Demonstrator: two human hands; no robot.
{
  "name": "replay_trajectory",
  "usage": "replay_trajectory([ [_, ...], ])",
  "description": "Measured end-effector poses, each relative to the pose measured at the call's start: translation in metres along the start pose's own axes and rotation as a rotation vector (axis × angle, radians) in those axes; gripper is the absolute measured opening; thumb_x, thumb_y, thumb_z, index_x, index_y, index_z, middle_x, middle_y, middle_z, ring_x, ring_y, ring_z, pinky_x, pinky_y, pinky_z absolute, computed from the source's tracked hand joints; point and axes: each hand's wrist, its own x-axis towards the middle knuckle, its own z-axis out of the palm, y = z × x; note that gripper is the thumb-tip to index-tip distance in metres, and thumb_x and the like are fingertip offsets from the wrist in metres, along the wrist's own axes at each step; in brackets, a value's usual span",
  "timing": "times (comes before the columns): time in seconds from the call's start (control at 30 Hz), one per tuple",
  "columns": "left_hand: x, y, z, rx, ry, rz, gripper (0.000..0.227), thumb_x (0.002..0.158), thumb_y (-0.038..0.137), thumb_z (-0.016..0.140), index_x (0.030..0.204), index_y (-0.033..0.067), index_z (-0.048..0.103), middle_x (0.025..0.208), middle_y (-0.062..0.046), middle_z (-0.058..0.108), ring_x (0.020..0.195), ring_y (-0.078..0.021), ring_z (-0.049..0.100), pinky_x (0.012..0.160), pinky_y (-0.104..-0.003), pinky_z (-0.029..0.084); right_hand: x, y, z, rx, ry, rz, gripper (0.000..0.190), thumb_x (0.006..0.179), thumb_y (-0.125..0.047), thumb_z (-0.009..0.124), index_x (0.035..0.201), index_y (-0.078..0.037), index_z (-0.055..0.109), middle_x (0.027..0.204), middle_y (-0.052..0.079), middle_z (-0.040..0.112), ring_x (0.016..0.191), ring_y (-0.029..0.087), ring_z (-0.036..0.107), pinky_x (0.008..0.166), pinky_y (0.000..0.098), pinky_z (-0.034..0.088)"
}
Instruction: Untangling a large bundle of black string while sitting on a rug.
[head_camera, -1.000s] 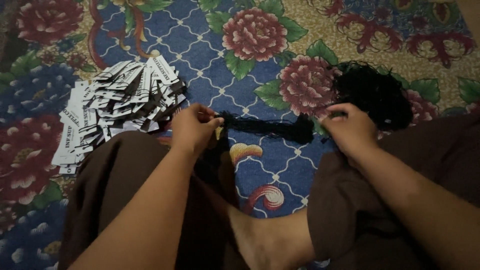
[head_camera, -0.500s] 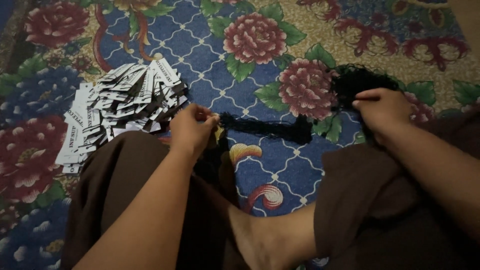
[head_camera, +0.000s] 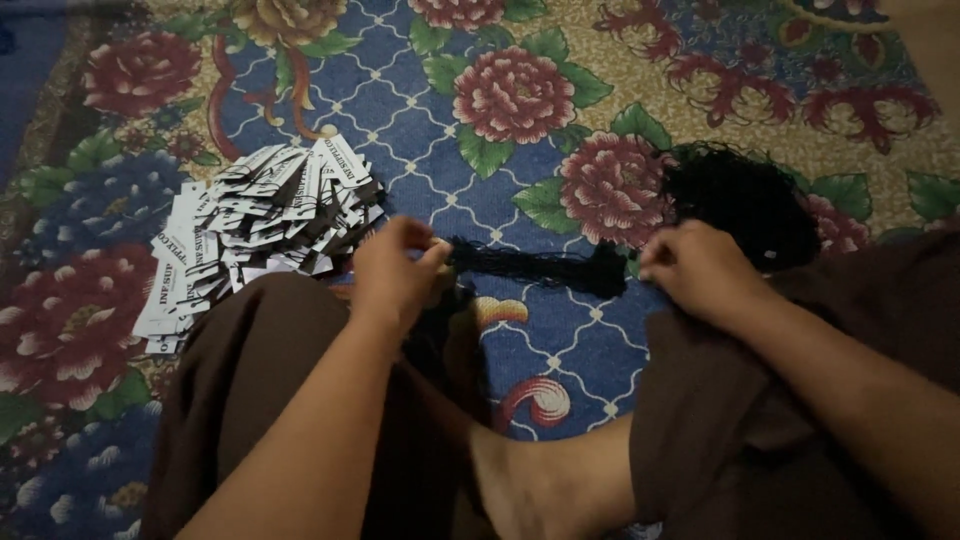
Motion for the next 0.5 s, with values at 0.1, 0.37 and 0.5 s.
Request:
replay_trajectory([
  [0.1,-0.001,-0.001,0.014,-0.169,-0.002,0.22,0.03,0.081,0.029,0.086,0.107,0.0193,0.073,0.096,-0.005,0.079,0.094,-0.0306,0.076,0.085,-0.041,0.059,-0.003,0.008,0.003,0.264,0.274,-0.351,0.015,0.088,-0.019,0.079,0.101,-0.014,0.074,0.093,0.012,0.068,0.091,0.037,0.072,0.08,0.0441,0.056],
  [0.37,-0.056,0.065,0.07,-0.598,-0.498,0.354,0.038,0.094,0.016,0.071,0.131,0.0178,0.066,0.096,-0.014,0.077,0.092,-0.0249,0.072,0.09,-0.041,0.058,-0.033,-0.051,0.007,0.588,0.402,-0.486,0.016,0.085,-0.021,0.084,0.098,-0.019,0.076,0.1,0.007,0.063,0.073,0.023,0.068,0.061,0.0317,0.056],
  [0.5,-0.061,0.068,0.066,-0.594,-0.532,0.296,0.021,0.099,0.027,0.067,0.11,0.0138,0.08,0.089,-0.01,0.08,0.083,-0.0157,0.068,0.084,-0.034,0.056,-0.028,-0.04,0.007,0.673,0.476,-0.309,0.018,0.091,-0.026,0.082,0.104,-0.017,0.074,0.101,0.009,0.068,0.094,0.028,0.071,0.08,0.0367,0.055],
])
